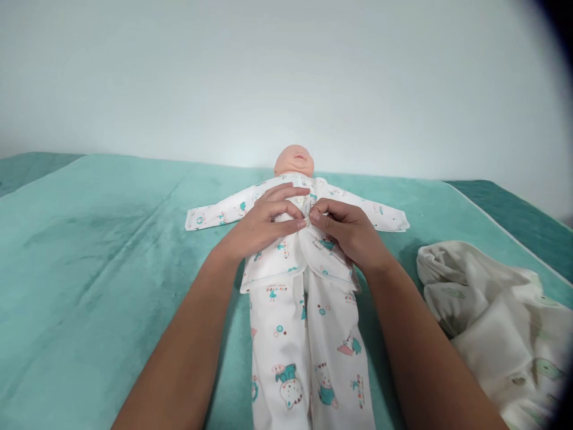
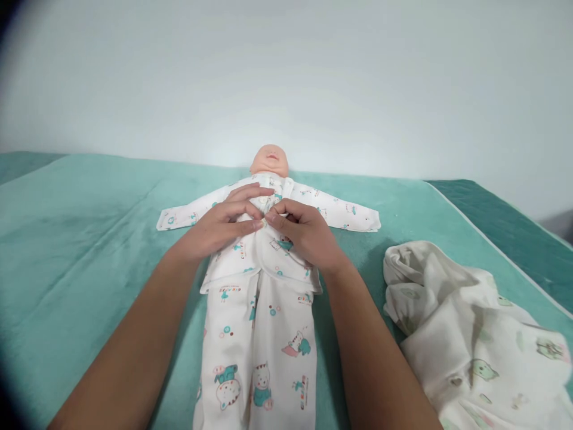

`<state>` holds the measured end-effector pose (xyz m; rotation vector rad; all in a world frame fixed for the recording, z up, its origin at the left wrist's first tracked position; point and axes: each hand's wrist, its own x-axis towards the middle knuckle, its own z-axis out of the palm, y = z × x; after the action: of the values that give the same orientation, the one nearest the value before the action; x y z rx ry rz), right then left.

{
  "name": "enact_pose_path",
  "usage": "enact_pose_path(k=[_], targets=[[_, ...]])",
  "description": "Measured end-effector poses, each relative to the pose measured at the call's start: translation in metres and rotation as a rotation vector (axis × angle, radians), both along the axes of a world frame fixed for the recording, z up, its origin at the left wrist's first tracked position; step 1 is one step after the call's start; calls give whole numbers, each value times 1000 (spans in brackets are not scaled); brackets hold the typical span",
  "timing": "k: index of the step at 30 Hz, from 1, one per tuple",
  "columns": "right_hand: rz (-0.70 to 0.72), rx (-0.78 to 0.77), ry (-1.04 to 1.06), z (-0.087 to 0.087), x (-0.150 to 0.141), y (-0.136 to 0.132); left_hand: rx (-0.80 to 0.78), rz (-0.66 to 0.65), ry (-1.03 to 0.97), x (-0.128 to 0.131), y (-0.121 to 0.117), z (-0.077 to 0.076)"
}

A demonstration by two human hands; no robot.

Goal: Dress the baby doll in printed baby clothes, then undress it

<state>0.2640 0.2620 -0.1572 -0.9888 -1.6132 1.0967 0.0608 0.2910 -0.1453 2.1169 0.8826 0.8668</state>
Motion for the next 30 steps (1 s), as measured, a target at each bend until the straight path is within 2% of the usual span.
enact_pose_path(k=[8,14,18,21,24,27,30], targets=[[-30,42,-14,-5,-2,2,71,57,7,7,-2,-2],[-37,47,5,-3,-3,0,52,72,-54,9,-4,-1],[-175,19,31,0,-11,-2,-77,118,-239,10,-7,1],[-290,17,19,0,-12,1,-117,229,-350,6,-5,1],[-383,12,-158,-4,7,10,-117,445,-379,-8,5,-5],[-481,-71,-579,-12,43,19,-139,613,-447,-26,18,-14],[-672,-132,-937,-21,70,25,-142,722,-580,-38,26,-20]])
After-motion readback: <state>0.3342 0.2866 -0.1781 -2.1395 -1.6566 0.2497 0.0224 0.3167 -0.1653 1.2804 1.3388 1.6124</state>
